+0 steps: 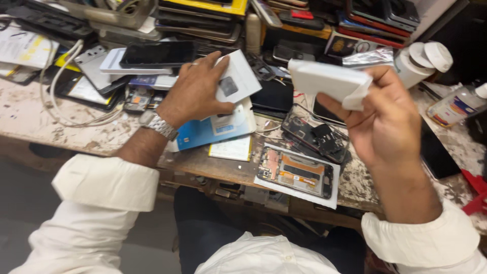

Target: The person disassembles a smartphone, removes the old battery, and installs a new battery. They use a screwdriver to remove screws, pry open the back cover, disconnect the battery connector, and place a new battery into the phone chassis.

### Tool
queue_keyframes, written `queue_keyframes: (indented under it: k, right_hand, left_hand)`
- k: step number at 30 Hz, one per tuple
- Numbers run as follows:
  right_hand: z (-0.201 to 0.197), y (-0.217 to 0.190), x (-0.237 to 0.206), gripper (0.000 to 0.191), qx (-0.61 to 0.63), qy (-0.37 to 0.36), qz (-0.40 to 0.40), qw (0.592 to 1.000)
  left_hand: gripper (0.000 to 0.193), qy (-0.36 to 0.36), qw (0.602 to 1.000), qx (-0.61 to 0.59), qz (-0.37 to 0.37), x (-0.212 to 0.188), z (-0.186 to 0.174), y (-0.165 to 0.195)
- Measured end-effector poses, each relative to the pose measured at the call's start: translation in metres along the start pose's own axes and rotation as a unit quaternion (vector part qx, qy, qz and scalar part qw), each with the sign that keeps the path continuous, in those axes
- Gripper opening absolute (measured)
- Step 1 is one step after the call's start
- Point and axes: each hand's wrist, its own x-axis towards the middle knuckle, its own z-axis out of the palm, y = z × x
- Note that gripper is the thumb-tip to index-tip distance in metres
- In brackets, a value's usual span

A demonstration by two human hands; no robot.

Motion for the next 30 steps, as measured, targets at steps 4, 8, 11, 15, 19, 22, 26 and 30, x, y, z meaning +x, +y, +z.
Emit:
queue_keyframes:
  k: [4, 8, 11, 15, 19, 22, 26, 30]
  right_hand:
    - [-0.032, 0.012, -0.02, 0.012, -0.01, 0.028, 0.011, 0.999]
    - [-0.06, 0.023, -0.044, 0.007, -0.006, 0.034, -0.008, 0.999]
    - [-0.071, 0.025, -0.057, 0.009, -0.006, 0.052, -0.017, 0.998]
    - [-0.077, 0.023, -0.065, 0.013, 0.0, 0.074, -0.025, 0.997]
    - [-0.082, 0.023, -0.077, 0.009, -0.042, 0.076, -0.055, 0.995]
    - [-0.086, 0.028, -0.085, 0.011, -0.044, 0.077, -0.072, 0.993]
    - [-0.083, 0.04, -0.087, 0.008, -0.048, 0.042, -0.075, 0.995]
    - [-0.055, 0.047, -0.08, 0.006, -0.088, -0.014, -0.039, 0.995]
  left_hand:
    - [0.11, 0.022, 1.0, 0.006, 0.021, -0.011, 0.0, 0.011]
    - [0.107, 0.042, 0.998, 0.015, 0.044, -0.034, 0.004, 0.024]
    - [0.112, 0.033, 0.997, 0.035, 0.065, -0.047, 0.007, 0.031]
    - [0.1, 0.001, 0.998, 0.034, 0.056, -0.05, 0.01, 0.035]
    - [0.092, 0.032, 0.998, 0.004, 0.055, -0.061, 0.014, 0.039]
    - [0.084, 0.048, 0.997, -0.017, 0.05, -0.066, 0.015, 0.054]
    - [0.071, 0.106, 0.986, -0.118, 0.053, -0.076, 0.017, 0.101]
    - [0.057, 0.03, 0.743, -0.657, -0.123, -0.084, 0.046, 0.156]
